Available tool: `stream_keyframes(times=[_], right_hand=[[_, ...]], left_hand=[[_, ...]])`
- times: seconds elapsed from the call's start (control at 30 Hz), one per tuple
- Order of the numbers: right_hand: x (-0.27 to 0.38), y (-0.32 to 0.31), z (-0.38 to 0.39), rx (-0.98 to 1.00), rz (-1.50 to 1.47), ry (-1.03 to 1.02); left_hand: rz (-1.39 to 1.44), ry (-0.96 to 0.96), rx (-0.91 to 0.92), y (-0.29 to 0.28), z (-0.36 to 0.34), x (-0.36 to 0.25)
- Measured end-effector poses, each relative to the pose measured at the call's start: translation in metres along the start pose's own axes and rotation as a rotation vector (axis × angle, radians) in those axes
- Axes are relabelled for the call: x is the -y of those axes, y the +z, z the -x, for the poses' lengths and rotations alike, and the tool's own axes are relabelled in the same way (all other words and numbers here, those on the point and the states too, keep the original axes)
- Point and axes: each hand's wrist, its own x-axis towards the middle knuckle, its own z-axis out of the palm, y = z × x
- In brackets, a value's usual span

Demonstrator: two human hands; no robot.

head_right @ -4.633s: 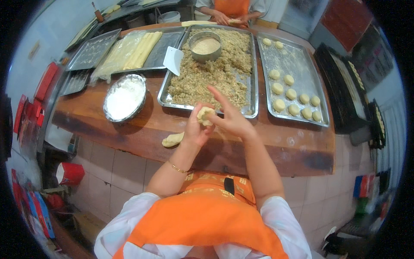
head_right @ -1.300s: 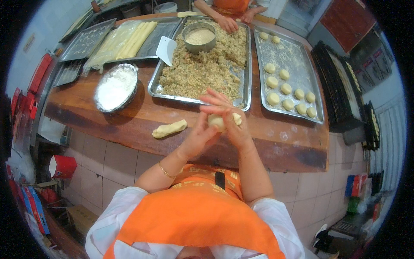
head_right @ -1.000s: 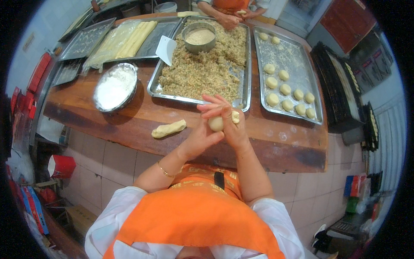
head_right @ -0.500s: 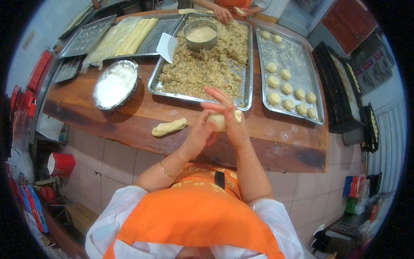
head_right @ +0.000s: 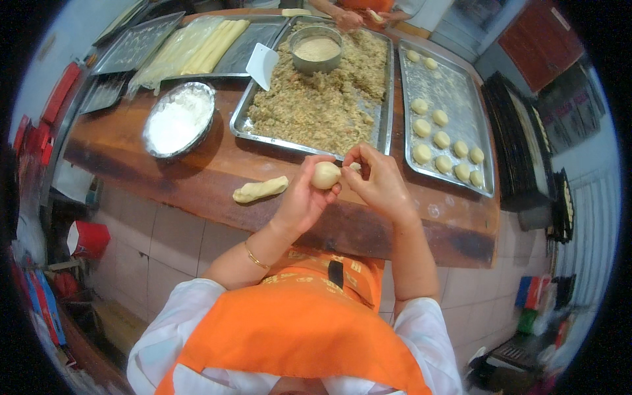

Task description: The person divides dough into pieces, flattens a piece by hand, fills it with a crumbly mixture, and folds the dough over the filling to form a roll, placing the finished rolls onto a tray.

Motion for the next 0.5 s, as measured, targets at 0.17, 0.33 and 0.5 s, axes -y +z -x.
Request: stream_keyframes(times=[0.17, 0.33, 0.5], right_hand=[[0.004, -0.004, -0.006, 0.035, 0.086, -0.127], [0.016, 0.000, -0.010, 0.095, 0.152, -0.243], [0.025, -0.003, -0.011, 0.151, 0.273, -0.268]], left_hand=[[-0.143, -0.014, 0.015, 0.008, 0.006, -0.015], [-0.315, 0.107, -0.013, 0.004, -0.001, -0.010], [-0.284, 0.012, 0.051, 0.007, 0.003, -0.027]])
